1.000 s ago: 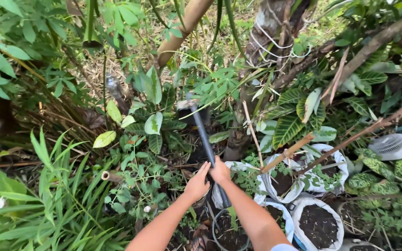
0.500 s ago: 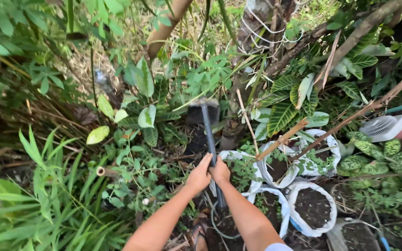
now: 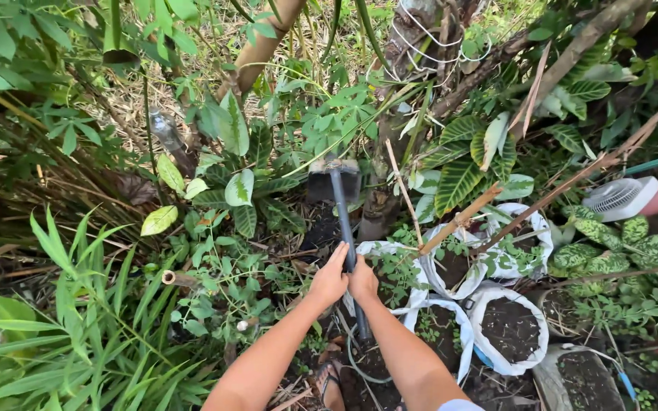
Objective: Sweeping debris into a dustpan and fetching water from a storage barrel in a backyard garden.
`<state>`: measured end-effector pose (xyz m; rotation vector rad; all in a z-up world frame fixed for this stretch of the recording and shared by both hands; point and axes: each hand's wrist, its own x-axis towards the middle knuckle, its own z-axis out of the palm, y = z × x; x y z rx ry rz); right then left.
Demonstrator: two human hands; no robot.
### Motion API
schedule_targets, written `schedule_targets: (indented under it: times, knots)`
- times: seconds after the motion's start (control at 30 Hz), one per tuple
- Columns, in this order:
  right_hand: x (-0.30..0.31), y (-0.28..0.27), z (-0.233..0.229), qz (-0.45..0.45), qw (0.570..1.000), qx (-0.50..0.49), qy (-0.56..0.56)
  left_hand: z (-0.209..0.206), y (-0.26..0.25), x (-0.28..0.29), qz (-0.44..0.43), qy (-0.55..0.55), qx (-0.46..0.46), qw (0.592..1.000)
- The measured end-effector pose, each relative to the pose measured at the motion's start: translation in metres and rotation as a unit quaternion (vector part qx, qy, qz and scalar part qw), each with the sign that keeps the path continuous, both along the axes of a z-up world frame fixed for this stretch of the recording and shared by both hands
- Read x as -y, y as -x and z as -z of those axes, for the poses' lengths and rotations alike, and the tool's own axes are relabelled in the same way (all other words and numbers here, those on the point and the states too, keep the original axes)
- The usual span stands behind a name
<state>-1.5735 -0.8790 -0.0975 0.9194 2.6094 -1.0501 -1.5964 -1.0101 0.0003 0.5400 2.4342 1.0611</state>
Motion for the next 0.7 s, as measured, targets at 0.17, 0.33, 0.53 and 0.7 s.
schedule_targets:
  times: [0.17, 0.33, 0.53, 0.7]
  knots:
    - [-0.003, -0.013, -0.008, -0.003, 1.0, 0.023, -0.013, -0.014, -0.002, 0.002, -0.001, 0.019, 0.02, 1.0]
    - [-0.011, -0.014, -0.003, 0.086, 0.996, -0.01, 0.018, -0.011, -0.002, 0.008, 0.002, -0.007, -0.021, 1.0]
    - [0.007, -0.012, -0.023, 0.041, 0.998, -0.03, 0.045, -0.003, -0.009, 0.023, -0.003, 0.028, -0.005, 1.0]
    - [-0.001, -0.038, -0.038, 0.018, 0.994, -0.086, 0.062, -0.001, -0.03, 0.026, -0.013, 0.011, -0.053, 0.998]
